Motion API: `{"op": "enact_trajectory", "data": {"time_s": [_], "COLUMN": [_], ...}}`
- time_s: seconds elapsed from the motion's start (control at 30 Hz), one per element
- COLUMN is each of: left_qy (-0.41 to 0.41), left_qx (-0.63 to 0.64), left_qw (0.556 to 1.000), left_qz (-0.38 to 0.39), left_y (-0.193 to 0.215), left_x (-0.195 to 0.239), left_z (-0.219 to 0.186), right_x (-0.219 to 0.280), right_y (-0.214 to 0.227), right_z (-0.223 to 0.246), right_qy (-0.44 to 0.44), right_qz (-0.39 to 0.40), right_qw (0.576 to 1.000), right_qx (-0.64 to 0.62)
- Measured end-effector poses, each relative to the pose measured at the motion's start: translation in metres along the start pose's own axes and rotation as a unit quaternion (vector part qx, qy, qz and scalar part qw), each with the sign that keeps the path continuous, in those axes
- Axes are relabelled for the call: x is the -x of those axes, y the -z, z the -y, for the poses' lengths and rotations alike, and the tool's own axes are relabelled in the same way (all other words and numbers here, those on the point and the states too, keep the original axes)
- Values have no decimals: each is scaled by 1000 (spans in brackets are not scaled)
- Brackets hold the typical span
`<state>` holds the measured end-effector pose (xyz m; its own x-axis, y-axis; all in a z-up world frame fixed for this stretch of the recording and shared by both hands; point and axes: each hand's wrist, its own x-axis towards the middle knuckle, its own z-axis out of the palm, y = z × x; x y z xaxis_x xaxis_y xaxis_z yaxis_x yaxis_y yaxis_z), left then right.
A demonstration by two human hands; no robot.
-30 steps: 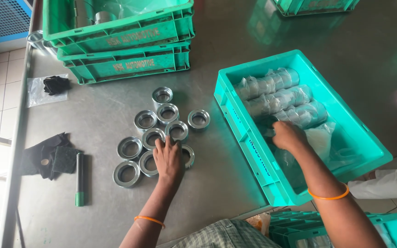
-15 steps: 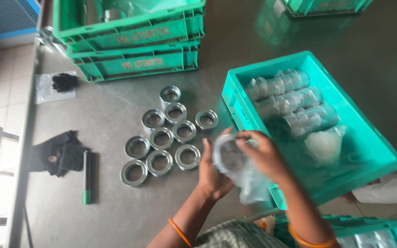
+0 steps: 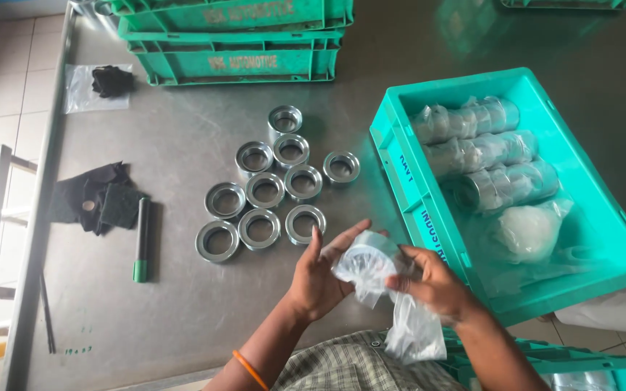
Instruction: Inspecting metal rings and cylinders, and placing them into plastic bags and crates on a fabrication floor.
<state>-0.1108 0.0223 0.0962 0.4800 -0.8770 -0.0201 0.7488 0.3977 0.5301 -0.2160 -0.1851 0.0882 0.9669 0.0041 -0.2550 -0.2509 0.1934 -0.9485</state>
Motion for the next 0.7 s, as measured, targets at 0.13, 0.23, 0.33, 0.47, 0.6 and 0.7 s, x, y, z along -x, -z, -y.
{"op": "enact_trajectory", "data": {"time_s": [0.13, 0.23, 0.33, 0.47, 0.6, 0.7], "left_qy": [6, 45, 73, 79, 99, 77], "left_qx": [152, 257, 276, 291, 216, 169], "left_qw": [987, 962, 956, 952, 965, 973], "left_qz": [61, -79, -68, -58, -115, -136], "left_y": [3, 23, 35, 23, 6, 19], "left_x": [-12, -19, -22, -31, -41, -47], "left_z": [23, 41, 53, 55, 48, 54], "right_x": [10, 6, 9, 14, 25, 39], "right_y": [-36, -47, -38, -22, -23, 18], "right_z": [20, 36, 26, 9, 37, 65], "right_qy": [58, 167, 87, 65, 219, 337], "right_qz": [23, 18, -51, -157, -281, -341], "right_qw": [995, 967, 957, 916, 866, 844], "right_qx": [77, 189, 272, 362, 352, 240]}}
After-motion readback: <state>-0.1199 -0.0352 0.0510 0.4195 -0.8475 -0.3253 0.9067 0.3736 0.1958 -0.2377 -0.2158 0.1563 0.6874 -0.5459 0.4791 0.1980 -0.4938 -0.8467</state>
